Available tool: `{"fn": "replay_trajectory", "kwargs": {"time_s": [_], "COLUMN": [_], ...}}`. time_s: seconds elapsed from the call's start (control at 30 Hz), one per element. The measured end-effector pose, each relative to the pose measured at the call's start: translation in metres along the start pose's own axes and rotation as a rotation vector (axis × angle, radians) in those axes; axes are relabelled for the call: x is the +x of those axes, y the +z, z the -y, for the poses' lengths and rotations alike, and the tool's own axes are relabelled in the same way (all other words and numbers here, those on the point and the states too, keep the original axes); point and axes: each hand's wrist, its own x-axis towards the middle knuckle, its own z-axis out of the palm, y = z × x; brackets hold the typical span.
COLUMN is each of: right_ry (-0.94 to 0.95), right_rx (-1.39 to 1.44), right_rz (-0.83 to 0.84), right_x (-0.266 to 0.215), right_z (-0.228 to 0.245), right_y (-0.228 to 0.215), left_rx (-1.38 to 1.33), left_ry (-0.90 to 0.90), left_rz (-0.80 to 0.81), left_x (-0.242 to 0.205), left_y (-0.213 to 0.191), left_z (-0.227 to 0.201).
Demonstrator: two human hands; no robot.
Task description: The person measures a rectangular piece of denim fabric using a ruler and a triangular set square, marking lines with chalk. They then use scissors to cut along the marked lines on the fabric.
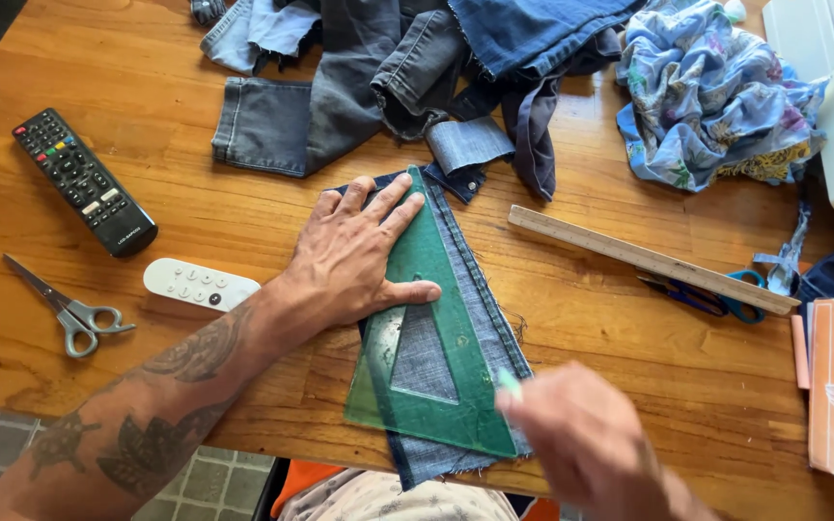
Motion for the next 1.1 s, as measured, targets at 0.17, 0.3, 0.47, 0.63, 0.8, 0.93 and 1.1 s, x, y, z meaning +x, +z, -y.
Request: {"fn": "replay_trajectory", "kwargs": {"time_s": [0.17, 0.3, 0.47, 0.63, 0.8, 0.93, 1.1], "right_ry": [0.255, 0.318, 0.441, 0.388, 0.304, 0.245, 0.241], "right_rx": [-0.029, -0.033, -0.308, -0.359, -0.429, -0.531, -0.577], "right_rz": [-0.046, -0.093, -0.094, -0.054, -0.023, 0.098, 0.062], "right_x": [0.072, 0.103, 0.124, 0.128, 0.128, 0.112, 0.115], "right_z": [-0.068, -0.147, -0.199, -0.217, -0.206, -0.185, -0.188], "right_y": [0.022, 0.062, 0.093, 0.098, 0.089, 0.077, 0.078], "left_rx": [-0.042, -0.024, -0.045, -0.078, -0.067, -0.058, -0.042], "left_ry": [0.006, -0.009, -0.005, -0.003, 0.002, 0.008, 0.019], "left_rz": [0.092, 0.084, 0.105, 0.113, 0.109, 0.099, 0.097], "left_x": [-0.006, -0.004, -0.007, -0.007, -0.004, -0.005, -0.007], "left_y": [-0.030, -0.030, -0.029, -0.030, -0.028, -0.027, -0.026], "left_z": [-0.005, -0.005, -0.005, -0.002, -0.003, -0.003, -0.003]}}
